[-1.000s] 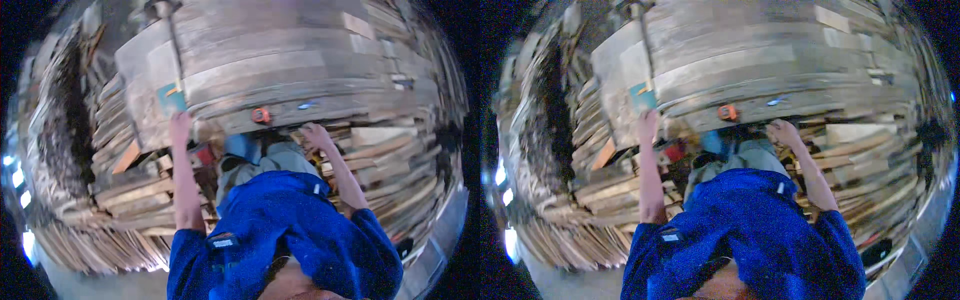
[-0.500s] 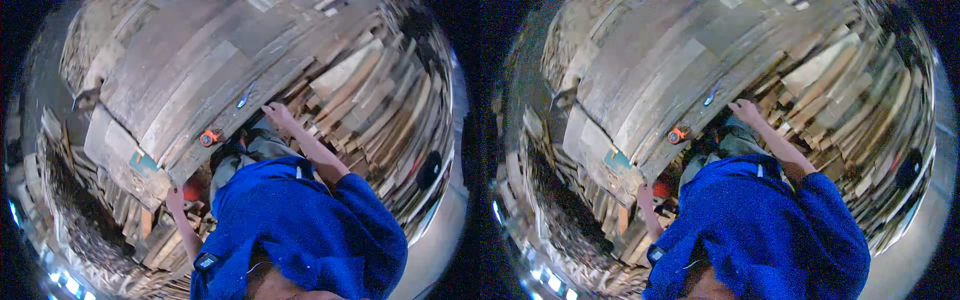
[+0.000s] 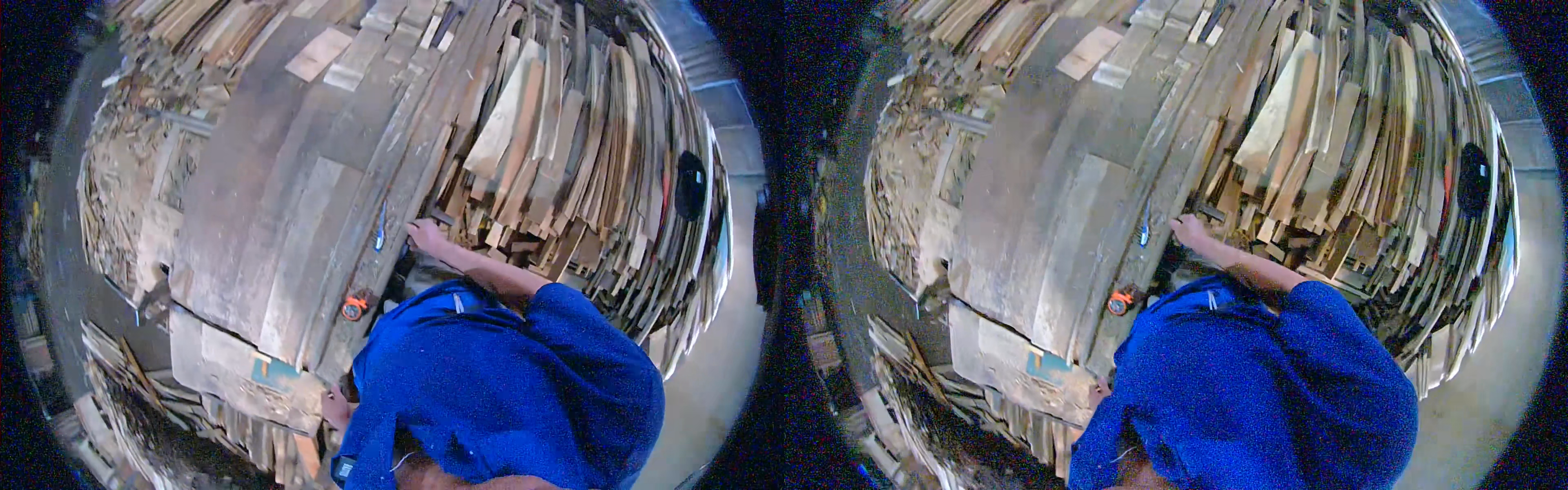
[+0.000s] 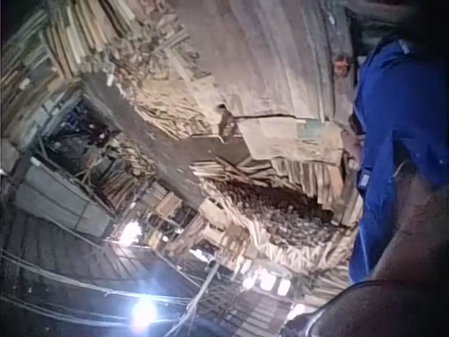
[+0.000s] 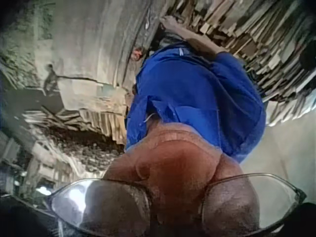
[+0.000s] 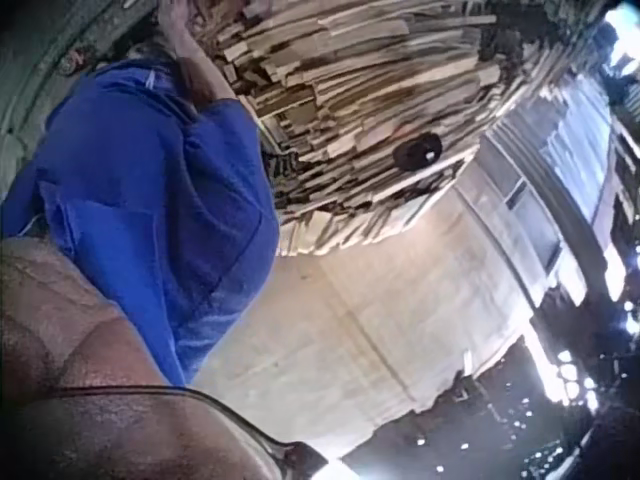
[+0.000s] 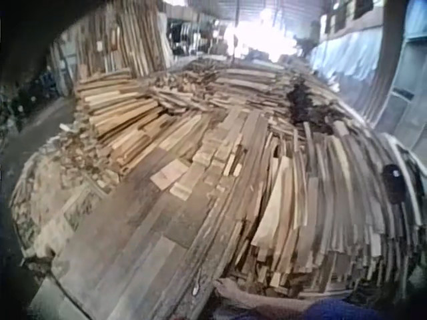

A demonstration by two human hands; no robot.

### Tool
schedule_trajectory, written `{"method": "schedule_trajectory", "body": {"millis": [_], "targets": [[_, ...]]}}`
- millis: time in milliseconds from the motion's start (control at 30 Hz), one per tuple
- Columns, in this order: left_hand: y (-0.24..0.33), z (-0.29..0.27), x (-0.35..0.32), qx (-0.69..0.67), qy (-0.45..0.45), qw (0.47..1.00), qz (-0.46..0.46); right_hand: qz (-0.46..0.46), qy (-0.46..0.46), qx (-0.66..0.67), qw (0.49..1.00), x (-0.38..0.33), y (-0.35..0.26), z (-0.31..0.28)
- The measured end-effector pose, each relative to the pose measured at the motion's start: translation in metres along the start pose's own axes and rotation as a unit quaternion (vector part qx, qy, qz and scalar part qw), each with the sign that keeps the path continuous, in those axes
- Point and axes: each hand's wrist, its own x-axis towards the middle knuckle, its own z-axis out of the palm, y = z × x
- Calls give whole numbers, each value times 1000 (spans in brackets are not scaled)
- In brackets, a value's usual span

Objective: Sorting and moving wood planks in a workshop environment.

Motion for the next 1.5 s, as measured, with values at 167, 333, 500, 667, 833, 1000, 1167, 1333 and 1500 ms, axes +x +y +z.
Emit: {"method": "schedule_trajectory", "body": {"millis": [167,333,500,667,833,1000,1167,1333,1500], "targets": [[15,-2,-9,-138,120,983,21,-97,-28,-48,994,4,7,-9],[31,-4,-24,-117,203,970,63,-31,-47,-79,995,15,-5,-21],[24,2,-21,-128,281,946,103,17,-95,-6,995,7,-31,-12],[-1,12,17,-128,307,932,147,-181,9,-110,977,-11,-44,22],[27,-10,53,-35,330,939,92,-137,-7,1,991,-20,29,69],[43,-25,94,-55,380,920,79,-143,-265,-58,952,-73,174,72],[26,-50,141,-35,402,910,94,-142,-231,-12,963,-123,246,67],[25,-71,188,-1,412,906,93,-156,-126,-201,959,-88,349,87],[17,-102,217,46,451,887,85,-89,-162,-173,967,-82,363,106]]}}
